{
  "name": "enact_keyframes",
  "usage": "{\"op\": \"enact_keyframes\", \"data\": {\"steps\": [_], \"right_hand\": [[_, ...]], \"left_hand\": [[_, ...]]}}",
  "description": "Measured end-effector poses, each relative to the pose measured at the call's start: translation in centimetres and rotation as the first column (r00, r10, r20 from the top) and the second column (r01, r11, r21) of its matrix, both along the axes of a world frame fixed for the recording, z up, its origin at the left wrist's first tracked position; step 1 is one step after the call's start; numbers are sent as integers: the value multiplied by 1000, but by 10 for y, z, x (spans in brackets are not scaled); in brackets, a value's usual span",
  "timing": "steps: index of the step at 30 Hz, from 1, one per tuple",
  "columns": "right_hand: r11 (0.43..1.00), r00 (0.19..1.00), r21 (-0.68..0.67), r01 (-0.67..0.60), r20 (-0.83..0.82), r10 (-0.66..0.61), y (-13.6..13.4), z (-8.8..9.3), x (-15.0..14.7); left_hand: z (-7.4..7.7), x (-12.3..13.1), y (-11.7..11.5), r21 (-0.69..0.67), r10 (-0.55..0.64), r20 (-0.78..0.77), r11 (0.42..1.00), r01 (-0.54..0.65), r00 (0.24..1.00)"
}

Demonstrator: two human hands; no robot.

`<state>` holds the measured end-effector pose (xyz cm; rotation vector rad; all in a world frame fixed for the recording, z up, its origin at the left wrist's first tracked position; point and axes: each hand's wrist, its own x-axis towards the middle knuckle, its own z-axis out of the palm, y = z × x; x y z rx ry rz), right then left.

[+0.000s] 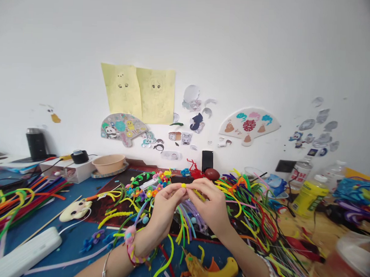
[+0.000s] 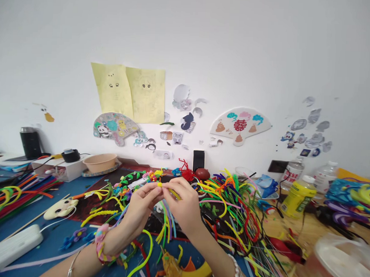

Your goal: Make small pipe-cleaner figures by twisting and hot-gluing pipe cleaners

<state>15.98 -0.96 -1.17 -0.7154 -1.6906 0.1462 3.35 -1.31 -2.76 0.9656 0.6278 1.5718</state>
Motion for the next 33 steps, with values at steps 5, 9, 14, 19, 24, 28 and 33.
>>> {"op": "enact_keyframes", "data": {"steps": [5,9,14,19,24,28,33], "right_hand": [[995,994,-45,-86,-73,83,3,-2,2],[958,971,-212,-195,-179,158,1,-1,0],[894,935,-333,-300,-290,205,-7,3,-4],[882,913,-368,-295,-381,146,-13,0,-14],[820,852,-440,-367,-512,107,-14,-9,-25],[823,836,-423,-378,-537,108,-12,-14,-29],[959,991,-277,-53,-135,16,-3,-10,-14]], "left_hand": [[-3,-1,3,61,42,-49,997,-39,998],[-4,-4,5,90,92,-106,992,-83,990],[-1,-8,4,180,205,-203,969,-170,957],[-4,-10,3,319,342,-284,915,-248,896],[-9,-8,5,317,365,-287,909,-272,886],[-10,-8,9,257,339,-307,929,-266,889],[-4,-15,19,222,259,-352,957,-188,900]]}}
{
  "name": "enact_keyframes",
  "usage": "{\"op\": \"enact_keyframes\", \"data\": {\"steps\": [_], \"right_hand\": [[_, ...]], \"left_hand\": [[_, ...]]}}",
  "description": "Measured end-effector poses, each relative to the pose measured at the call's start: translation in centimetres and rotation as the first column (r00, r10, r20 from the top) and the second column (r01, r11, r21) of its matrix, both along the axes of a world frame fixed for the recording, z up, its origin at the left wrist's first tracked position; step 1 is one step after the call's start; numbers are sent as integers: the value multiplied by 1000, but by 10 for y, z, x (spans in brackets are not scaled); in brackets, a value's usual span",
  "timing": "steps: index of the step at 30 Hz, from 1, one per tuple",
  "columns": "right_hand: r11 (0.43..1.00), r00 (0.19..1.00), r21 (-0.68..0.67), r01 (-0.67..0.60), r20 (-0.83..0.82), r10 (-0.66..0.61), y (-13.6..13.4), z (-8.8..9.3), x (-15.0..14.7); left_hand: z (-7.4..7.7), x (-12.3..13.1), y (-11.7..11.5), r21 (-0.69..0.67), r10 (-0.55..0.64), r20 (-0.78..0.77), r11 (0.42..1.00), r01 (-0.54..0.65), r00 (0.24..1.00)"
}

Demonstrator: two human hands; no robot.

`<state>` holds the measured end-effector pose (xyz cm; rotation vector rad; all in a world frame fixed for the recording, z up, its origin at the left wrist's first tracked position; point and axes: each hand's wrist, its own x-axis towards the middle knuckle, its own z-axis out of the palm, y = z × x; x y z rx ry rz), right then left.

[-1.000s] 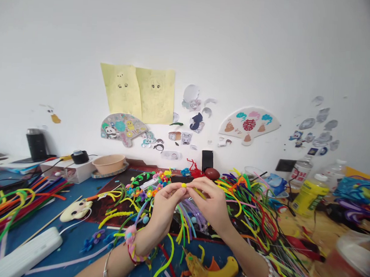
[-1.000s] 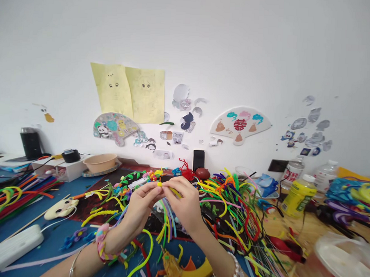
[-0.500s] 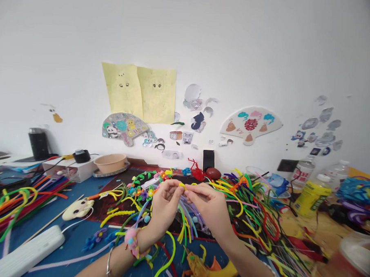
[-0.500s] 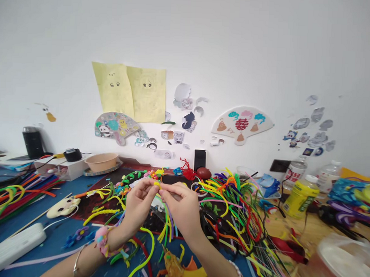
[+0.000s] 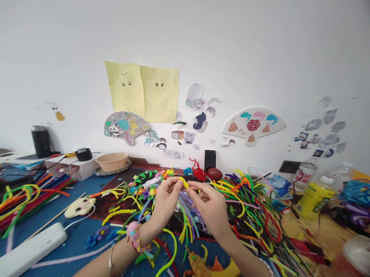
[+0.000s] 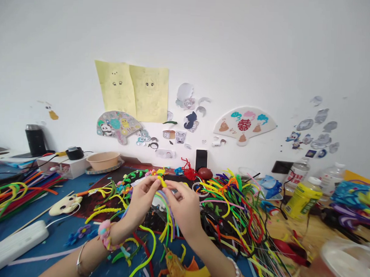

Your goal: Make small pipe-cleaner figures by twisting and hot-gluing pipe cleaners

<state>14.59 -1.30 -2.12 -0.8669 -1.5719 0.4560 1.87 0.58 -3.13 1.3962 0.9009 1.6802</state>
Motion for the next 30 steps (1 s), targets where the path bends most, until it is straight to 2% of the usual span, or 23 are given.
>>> {"op": "enact_keyframes", "data": {"steps": [2,4,8,11,13,14,15,16,17,18,19,20,21,23,26,28,30], "right_hand": [[971,978,218,94,164,-132,5,4,11],[929,951,354,103,239,-197,12,7,22],[916,929,390,96,297,-223,24,13,38],[901,911,421,104,324,-256,20,18,49],[883,897,459,100,343,-280,9,20,59],[903,883,425,56,401,-243,1,19,65],[943,850,330,-33,506,-147,-9,16,71],[974,756,164,-155,654,10,-18,10,77],[968,603,-44,-245,775,188,-28,2,82],[936,444,-210,-283,836,322,-36,-8,86],[910,324,-321,-261,859,396,-43,-19,89],[903,243,-372,-217,875,419,-48,-31,89],[914,213,-373,-156,891,400,-52,-43,88],[931,223,-357,-70,905,364,-53,-62,85],[906,275,-419,-66,865,420,-46,-72,83],[878,376,-461,-128,796,474,-41,-71,87],[835,560,-498,-232,634,534,-36,-70,93]], "left_hand": [[6,-3,1,-27,-87,-39,996,86,995],[11,-6,0,-67,-195,-80,980,190,978],[17,-8,-2,-176,-363,-114,923,341,925],[13,-10,1,-235,-387,-97,904,357,917],[9,-13,5,-256,-370,-80,905,340,925],[7,-15,8,-263,-356,-72,908,327,932],[6,-16,10,-268,-340,-63,911,312,938],[4,-18,12,-273,-324,-55,915,298,945],[3,-19,15,-279,-308,-47,917,284,950],[1,-20,17,-285,-296,-40,919,273,954],[0,-20,19,-291,-286,-33,919,264,958],[-2,-20,21,-298,-278,-26,919,258,960],[-3,-20,23,-305,-273,-20,918,254,962],[-7,-19,25,-315,-271,-13,915,253,963],[-11,-17,27,-314,-269,-13,915,251,963],[-13,-17,28,-307,-263,-14,919,247,965],[-15,-17,29,-305,-258,-15,921,242,966]]}}
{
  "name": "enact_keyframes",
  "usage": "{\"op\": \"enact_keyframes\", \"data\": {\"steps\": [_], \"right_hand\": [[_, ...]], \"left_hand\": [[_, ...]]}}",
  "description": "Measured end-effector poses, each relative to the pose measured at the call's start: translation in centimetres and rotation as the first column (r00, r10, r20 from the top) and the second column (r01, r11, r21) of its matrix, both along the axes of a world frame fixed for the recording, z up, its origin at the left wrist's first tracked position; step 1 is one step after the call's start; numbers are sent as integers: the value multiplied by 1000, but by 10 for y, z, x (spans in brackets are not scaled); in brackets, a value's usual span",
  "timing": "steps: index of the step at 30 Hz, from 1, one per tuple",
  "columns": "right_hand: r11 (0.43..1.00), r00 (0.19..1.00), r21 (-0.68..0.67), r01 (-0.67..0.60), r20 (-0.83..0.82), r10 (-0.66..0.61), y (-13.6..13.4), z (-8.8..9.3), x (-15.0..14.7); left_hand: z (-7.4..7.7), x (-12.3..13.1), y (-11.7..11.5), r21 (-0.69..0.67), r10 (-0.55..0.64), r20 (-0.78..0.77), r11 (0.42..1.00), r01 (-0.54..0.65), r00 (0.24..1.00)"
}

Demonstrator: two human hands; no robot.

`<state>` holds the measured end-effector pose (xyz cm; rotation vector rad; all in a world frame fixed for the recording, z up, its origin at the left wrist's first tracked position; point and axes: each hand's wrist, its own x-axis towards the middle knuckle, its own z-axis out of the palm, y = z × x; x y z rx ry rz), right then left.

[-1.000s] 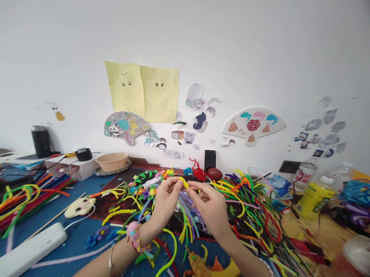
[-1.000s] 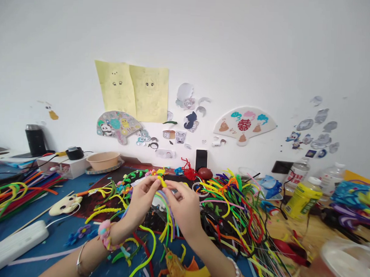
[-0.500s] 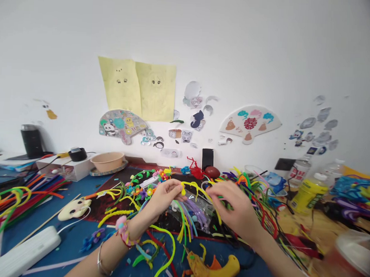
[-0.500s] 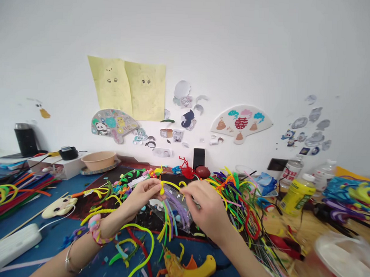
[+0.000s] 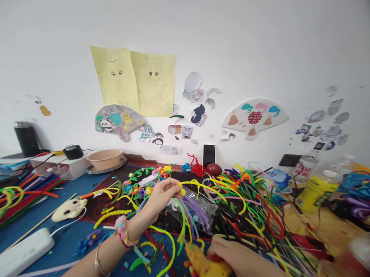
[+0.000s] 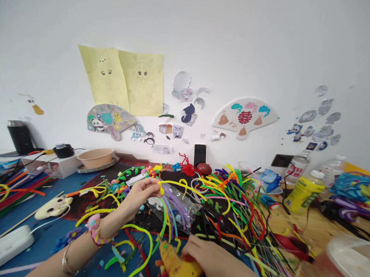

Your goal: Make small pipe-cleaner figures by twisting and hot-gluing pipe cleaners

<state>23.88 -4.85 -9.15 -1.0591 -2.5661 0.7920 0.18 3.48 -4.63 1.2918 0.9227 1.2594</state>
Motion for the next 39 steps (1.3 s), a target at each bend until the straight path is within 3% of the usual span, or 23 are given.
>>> {"op": "enact_keyframes", "data": {"steps": [4,12,22,39], "right_hand": [[978,912,-198,68,-385,-142,9,-13,8],[955,646,-288,64,-718,-260,24,-51,10],[915,568,-381,132,-727,-385,22,-58,14],[864,531,-460,204,-689,-493,9,-41,6]], "left_hand": [[-4,4,-2,-7,-4,-22,1000,4,1000],[-2,13,-16,-21,-67,-41,998,66,997],[-14,24,-29,-94,-153,55,983,157,987],[-6,32,-42,-104,-146,22,984,148,989]]}}
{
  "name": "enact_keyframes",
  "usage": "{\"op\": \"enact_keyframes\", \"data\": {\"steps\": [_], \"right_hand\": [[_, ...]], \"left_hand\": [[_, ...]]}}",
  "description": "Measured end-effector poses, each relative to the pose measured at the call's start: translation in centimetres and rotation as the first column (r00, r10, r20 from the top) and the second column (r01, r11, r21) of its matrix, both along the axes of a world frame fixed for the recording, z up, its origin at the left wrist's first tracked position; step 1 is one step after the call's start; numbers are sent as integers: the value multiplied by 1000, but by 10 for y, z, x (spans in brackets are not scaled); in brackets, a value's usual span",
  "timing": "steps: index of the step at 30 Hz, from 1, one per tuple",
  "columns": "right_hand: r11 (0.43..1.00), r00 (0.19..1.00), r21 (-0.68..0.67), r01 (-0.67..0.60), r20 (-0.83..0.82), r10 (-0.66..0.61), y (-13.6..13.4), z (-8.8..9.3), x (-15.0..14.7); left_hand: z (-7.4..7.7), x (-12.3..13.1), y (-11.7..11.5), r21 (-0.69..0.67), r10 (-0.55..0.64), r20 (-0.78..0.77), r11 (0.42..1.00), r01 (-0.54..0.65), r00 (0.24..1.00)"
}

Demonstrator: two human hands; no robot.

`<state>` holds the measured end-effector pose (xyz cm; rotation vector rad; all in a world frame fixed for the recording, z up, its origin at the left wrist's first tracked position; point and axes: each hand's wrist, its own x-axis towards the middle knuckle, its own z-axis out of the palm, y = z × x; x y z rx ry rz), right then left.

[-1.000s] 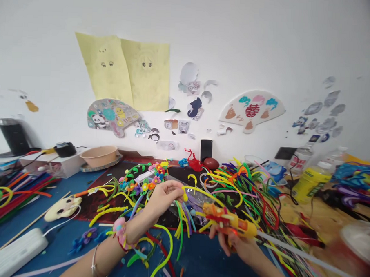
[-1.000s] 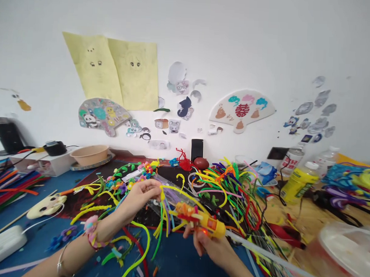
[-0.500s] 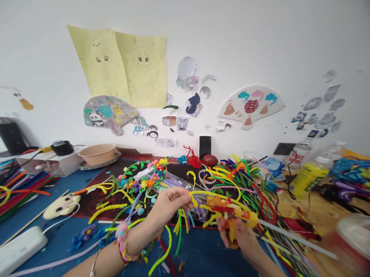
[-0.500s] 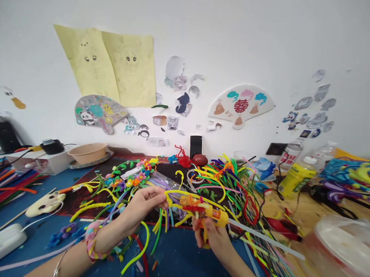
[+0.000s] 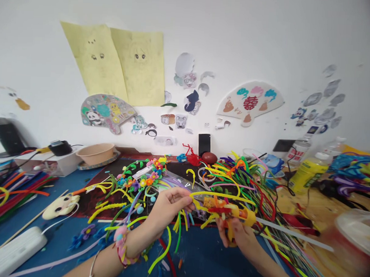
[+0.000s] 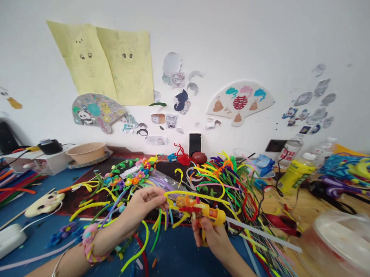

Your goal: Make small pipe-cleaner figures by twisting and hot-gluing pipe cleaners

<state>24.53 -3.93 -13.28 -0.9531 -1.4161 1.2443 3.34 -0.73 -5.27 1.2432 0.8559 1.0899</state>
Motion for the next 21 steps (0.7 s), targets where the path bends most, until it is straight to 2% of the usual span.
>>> {"op": "enact_keyframes", "data": {"steps": [8,13,21], "right_hand": [[1000,1000,-2,-2,-9,2,1,-1,1],[999,999,16,-47,-21,47,4,-5,3],[994,988,41,-97,-116,101,8,-7,6]], "left_hand": [[-1,0,1,12,-12,-14,1000,12,1000],[-2,-1,1,20,-24,-4,1000,24,1000],[-2,0,2,20,-12,2,1000,12,1000]]}}
